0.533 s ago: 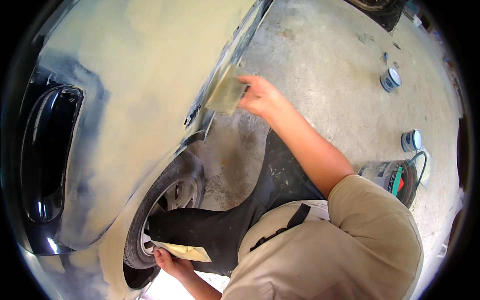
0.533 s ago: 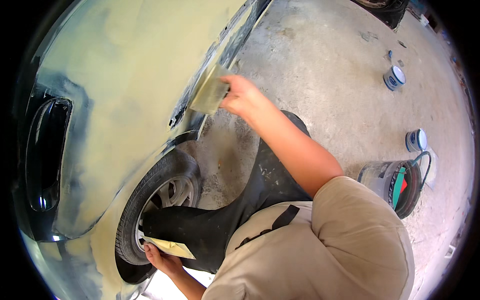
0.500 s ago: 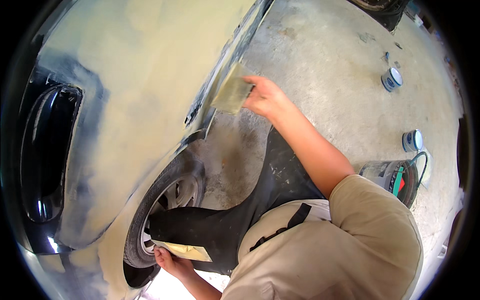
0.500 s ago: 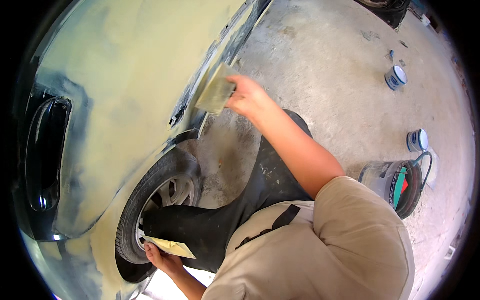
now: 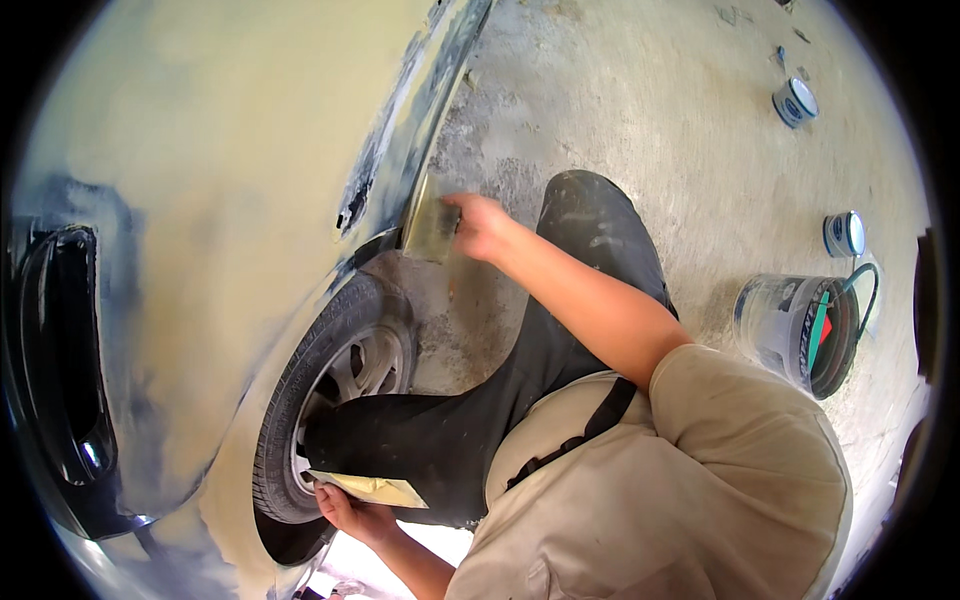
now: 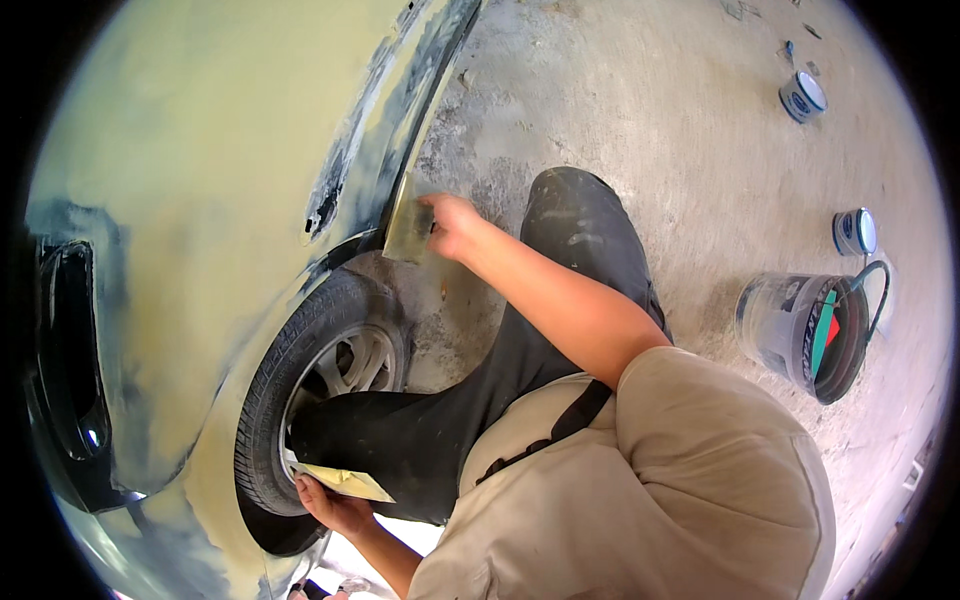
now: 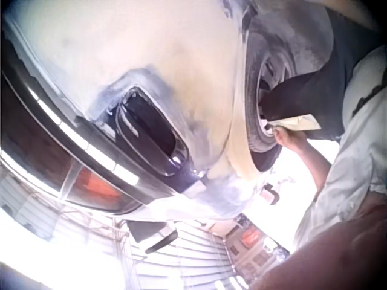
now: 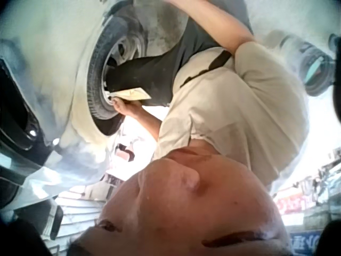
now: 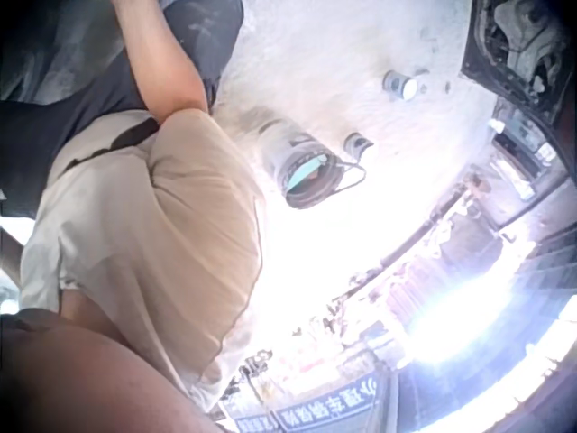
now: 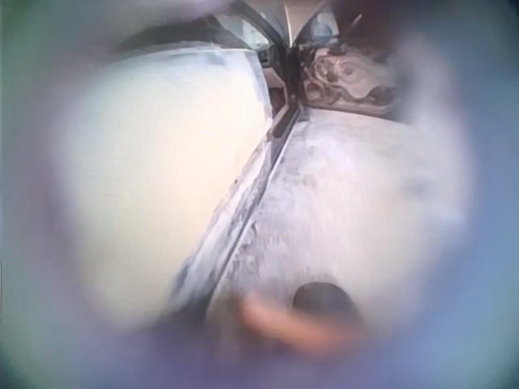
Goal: The person applies a beige body filler to the side panel of a black car using a metal spreader. They repeatedly scoop filler from a putty knife and spread it across the panel, smoothing the surface to cover the area.
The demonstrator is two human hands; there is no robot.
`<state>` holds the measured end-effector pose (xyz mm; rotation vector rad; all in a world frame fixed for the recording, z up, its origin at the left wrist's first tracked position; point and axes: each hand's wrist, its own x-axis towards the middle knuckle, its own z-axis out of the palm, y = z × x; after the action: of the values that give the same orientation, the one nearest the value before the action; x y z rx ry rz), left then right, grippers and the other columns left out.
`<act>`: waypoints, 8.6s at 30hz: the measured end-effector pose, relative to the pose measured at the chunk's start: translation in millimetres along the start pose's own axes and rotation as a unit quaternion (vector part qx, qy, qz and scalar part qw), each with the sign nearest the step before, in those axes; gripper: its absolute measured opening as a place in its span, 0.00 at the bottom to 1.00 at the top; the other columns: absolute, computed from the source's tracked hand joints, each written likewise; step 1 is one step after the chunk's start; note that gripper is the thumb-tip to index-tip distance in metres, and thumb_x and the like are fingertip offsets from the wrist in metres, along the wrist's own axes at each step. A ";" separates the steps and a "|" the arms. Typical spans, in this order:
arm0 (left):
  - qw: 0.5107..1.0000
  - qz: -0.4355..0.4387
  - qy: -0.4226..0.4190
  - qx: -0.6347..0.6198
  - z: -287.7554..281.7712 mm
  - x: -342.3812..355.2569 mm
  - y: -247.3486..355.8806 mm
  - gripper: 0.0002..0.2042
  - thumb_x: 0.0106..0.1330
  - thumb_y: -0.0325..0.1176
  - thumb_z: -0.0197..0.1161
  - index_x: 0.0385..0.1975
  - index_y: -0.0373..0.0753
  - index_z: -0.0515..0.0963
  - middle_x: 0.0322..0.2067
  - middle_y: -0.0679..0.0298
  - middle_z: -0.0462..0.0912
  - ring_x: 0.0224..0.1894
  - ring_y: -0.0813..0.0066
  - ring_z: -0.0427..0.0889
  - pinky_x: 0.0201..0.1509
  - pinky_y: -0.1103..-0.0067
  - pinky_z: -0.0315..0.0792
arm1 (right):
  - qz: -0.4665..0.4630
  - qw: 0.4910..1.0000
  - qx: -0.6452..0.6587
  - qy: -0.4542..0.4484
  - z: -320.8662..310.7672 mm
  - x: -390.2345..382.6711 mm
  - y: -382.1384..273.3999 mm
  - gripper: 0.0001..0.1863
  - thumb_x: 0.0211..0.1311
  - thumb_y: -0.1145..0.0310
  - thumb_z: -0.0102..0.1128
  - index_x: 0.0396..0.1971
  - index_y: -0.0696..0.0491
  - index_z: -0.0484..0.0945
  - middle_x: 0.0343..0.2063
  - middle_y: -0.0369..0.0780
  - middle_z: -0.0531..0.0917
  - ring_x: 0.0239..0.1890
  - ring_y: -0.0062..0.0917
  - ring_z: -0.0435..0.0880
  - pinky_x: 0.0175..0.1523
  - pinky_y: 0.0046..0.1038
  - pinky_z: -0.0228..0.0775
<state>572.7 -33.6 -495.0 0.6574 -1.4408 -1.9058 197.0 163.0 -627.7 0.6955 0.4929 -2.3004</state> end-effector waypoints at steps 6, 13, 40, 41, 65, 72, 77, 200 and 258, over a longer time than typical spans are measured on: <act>1.000 0.010 -0.005 -0.003 -7.4 1.8 -1.9 0.13 0.67 0.32 0.58 0.47 0.32 0.71 0.48 0.57 0.77 0.49 0.69 0.75 0.59 0.73 0.66 | -0.003 1.000 0.019 0.020 9.6 20.6 7.5 0.15 0.68 0.69 0.41 0.46 0.63 0.70 0.47 0.45 0.77 0.48 0.35 0.77 0.56 0.42 0.69; 1.000 0.017 -0.002 -0.001 -4.0 1.4 -3.0 0.14 0.68 0.31 0.55 0.50 0.33 0.70 0.49 0.56 0.78 0.48 0.69 0.78 0.57 0.74 0.70 | -0.013 0.998 0.000 0.053 11.6 16.4 -0.1 0.16 0.68 0.69 0.40 0.48 0.62 0.69 0.48 0.47 0.75 0.51 0.38 0.76 0.57 0.50 0.68; 1.000 0.007 -0.012 -0.019 -1.0 0.9 -2.5 0.15 0.68 0.33 0.56 0.51 0.34 0.70 0.48 0.58 0.78 0.48 0.70 0.77 0.57 0.74 0.69 | -0.067 0.995 0.003 0.070 51.7 -5.3 20.4 0.13 0.65 0.74 0.44 0.45 0.65 0.69 0.44 0.47 0.76 0.45 0.36 0.78 0.49 0.43 0.75; 1.000 0.004 -0.013 -0.023 -1.6 1.5 -2.8 0.15 0.68 0.33 0.56 0.51 0.34 0.70 0.48 0.58 0.78 0.48 0.69 0.77 0.57 0.74 0.69 | -0.071 0.995 -0.004 0.068 59.0 -15.9 18.0 0.13 0.65 0.74 0.44 0.46 0.65 0.69 0.45 0.47 0.75 0.45 0.36 0.77 0.49 0.44 0.74; 0.996 0.026 0.032 -0.078 48.8 -6.9 17.8 0.13 0.69 0.33 0.54 0.48 0.32 0.70 0.46 0.57 0.78 0.48 0.70 0.77 0.55 0.74 0.70 | -0.232 0.950 -0.082 -0.194 89.3 -204.3 -34.1 0.17 0.67 0.72 0.47 0.55 0.57 0.66 0.50 0.43 0.77 0.53 0.33 0.77 0.60 0.40 0.66; 0.987 0.128 0.034 0.087 138.8 1.0 22.7 0.10 0.70 0.34 0.55 0.38 0.32 0.71 0.33 0.63 0.79 0.35 0.79 0.76 0.40 0.82 0.72 | -0.229 0.645 -0.414 -0.601 104.0 -242.3 14.9 0.22 0.57 0.79 0.54 0.53 0.50 0.76 0.59 0.44 0.71 0.64 0.43 0.65 0.66 0.47 0.56; 0.987 0.143 0.026 0.064 138.7 1.5 29.0 0.11 0.70 0.34 0.54 0.39 0.31 0.71 0.34 0.62 0.78 0.35 0.78 0.76 0.41 0.82 0.72 | -0.265 0.553 -0.556 -0.561 96.6 -236.9 21.9 0.32 0.49 0.83 0.55 0.54 0.37 0.77 0.60 0.36 0.72 0.64 0.45 0.64 0.65 0.46 0.57; 0.992 -0.030 0.081 -0.096 60.2 -9.3 19.0 0.09 0.68 0.29 0.53 0.41 0.34 0.77 0.30 0.64 0.84 0.26 0.81 0.80 0.27 0.86 0.76 | -0.109 0.979 -0.019 0.173 68.4 49.0 -91.0 0.16 0.57 0.76 0.50 0.46 0.64 0.75 0.42 0.47 0.80 0.43 0.30 0.77 0.44 0.33 0.68; 0.977 -0.016 0.187 -0.099 50.2 5.3 7.4 0.14 0.71 0.32 0.48 0.45 0.29 0.76 0.35 0.57 0.84 0.26 0.78 0.80 0.23 0.87 0.74 | -0.095 0.991 -0.003 0.095 32.5 84.9 -165.5 0.07 0.57 0.78 0.49 0.34 0.64 0.70 0.35 0.46 0.74 0.38 0.39 0.77 0.40 0.49 0.74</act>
<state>534.4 -7.1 -474.3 0.8918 -0.9973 -1.8003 17.1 220.3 -627.5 0.9033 0.6801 -2.4187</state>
